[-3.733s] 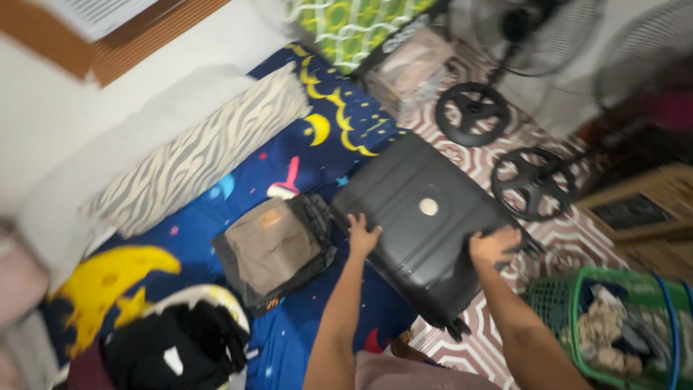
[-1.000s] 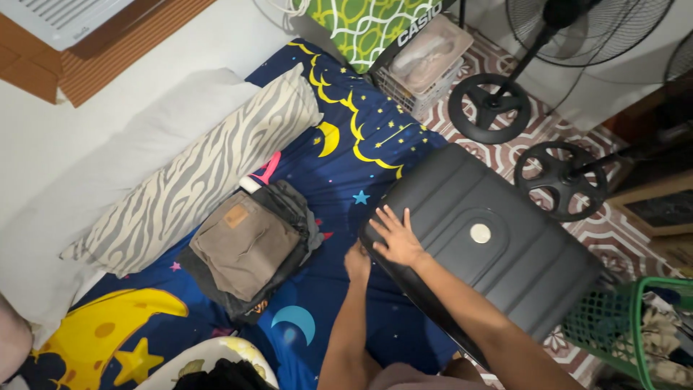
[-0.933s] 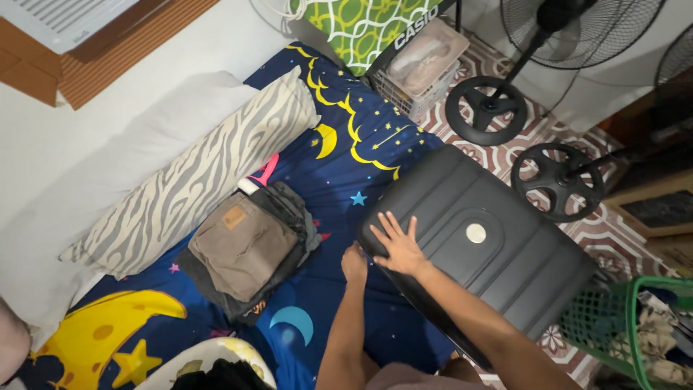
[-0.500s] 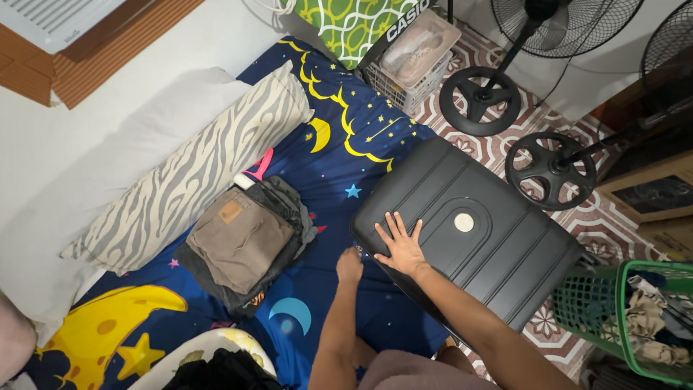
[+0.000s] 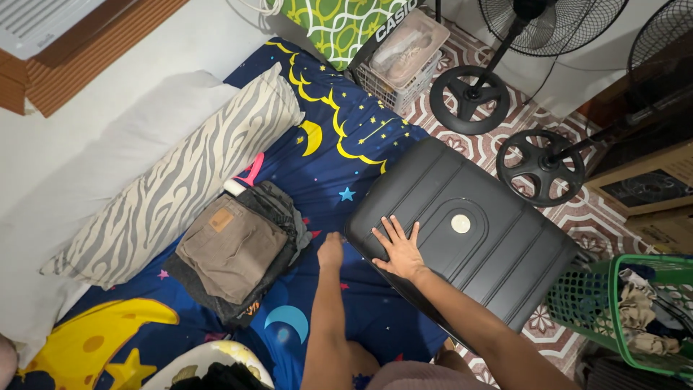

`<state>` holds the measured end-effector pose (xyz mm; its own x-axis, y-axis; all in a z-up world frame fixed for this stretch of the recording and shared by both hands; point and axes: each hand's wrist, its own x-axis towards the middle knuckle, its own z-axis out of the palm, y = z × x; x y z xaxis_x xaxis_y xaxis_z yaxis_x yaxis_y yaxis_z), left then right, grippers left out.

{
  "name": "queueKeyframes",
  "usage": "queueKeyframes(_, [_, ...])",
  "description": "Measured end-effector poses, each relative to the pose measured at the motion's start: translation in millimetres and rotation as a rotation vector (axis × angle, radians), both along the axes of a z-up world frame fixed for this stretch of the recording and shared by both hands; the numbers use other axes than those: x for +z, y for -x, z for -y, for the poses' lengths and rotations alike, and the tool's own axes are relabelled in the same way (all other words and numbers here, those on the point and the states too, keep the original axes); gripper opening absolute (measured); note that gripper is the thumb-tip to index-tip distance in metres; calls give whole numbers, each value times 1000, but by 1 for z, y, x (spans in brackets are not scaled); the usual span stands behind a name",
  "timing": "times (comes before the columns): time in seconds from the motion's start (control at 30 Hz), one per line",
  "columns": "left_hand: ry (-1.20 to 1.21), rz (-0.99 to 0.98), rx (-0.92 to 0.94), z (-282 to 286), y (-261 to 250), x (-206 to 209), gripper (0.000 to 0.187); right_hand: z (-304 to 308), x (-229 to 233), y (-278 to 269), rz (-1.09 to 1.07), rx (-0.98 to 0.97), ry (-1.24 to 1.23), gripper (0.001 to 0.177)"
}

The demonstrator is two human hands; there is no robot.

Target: The person opens a black suitcase on a bed and begins packing items. They place socks, a toiletry kit, and a lint roller into the suitcase. They then use the lint roller to clean a black shirt before folding it and placing it into the suitcase.

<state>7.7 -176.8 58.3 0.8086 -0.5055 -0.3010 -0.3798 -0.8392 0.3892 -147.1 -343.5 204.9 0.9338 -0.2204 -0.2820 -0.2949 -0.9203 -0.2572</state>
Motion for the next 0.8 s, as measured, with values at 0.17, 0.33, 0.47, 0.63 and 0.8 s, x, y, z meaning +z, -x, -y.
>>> queueKeyframes(0.17, [683, -1131, 835, 4, 8, -10, 40, 0, -1, 0, 4, -12, 11, 88])
queueKeyframes(0.33, [622, -1051, 875, 11, 8, -9, 38, -1, -2, -1, 1, -15, 31, 88])
queueKeyframes(0.47, [690, -799, 724, 19, 4, -26, 28, -2, -3, -1, -18, -12, 39, 88])
queueKeyframes(0.63, [759, -1005, 958, 21, -2, -34, 24, -1, -3, -2, -11, -3, 38, 88])
queueKeyframes(0.8, [662, -955, 861, 10, -1, -11, 24, -2, -5, 0, 31, 4, 34, 87])
